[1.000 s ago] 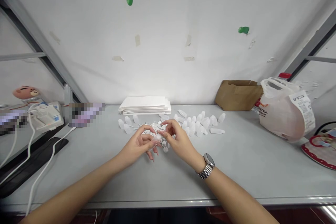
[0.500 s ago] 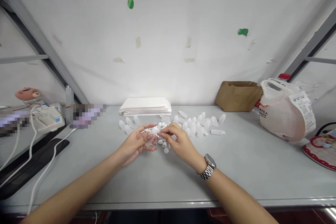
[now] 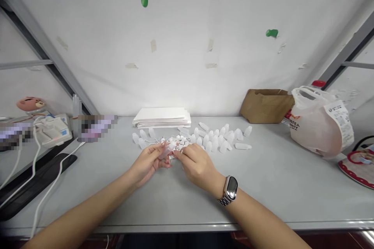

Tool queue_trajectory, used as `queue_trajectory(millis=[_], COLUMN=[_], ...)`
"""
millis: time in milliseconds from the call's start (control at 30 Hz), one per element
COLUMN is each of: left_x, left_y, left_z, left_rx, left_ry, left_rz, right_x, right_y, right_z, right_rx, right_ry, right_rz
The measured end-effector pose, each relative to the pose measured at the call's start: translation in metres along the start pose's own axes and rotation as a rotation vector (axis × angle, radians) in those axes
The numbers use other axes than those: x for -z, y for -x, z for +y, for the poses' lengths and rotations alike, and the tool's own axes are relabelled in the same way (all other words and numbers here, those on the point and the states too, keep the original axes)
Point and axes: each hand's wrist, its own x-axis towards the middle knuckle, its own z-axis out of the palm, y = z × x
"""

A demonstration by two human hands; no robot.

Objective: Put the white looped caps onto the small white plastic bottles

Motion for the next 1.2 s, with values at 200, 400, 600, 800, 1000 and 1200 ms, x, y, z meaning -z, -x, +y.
queue_trajectory(millis=[200, 400, 600, 800, 1000, 1200], left_x=[0.002, 0.002, 0.002, 0.000, 0.001, 0.000], left_y=[0.000, 0.002, 0.001, 0.002, 0.001, 0.001], left_z=[0.007, 0.008, -0.001, 0.002, -0.001, -0.002], left_rx=[0.070, 0.071, 0.055, 0.052, 0.025, 0.024], left_ry=[-0.044, -0.027, 0.051, 0.039, 0.049, 0.058], left_rz=[-0.102, -0.088, 0.081, 0.095, 0.090, 0.079], right_x=[0.006, 0.006, -0.004, -0.003, -0.005, -0.003], right_y=[-0.008, -0.010, 0.000, 0.001, -0.003, -0.005], right_z=[0.001, 0.003, 0.002, 0.001, -0.006, -0.009], right_rx=[-0.288, -0.358, -0.076, -0.050, -0.441, -0.522], right_ry=[-0.217, -0.220, 0.002, 0.029, -0.312, -0.427], right_rz=[0.084, 0.062, 0.027, 0.012, 0.140, 0.145])
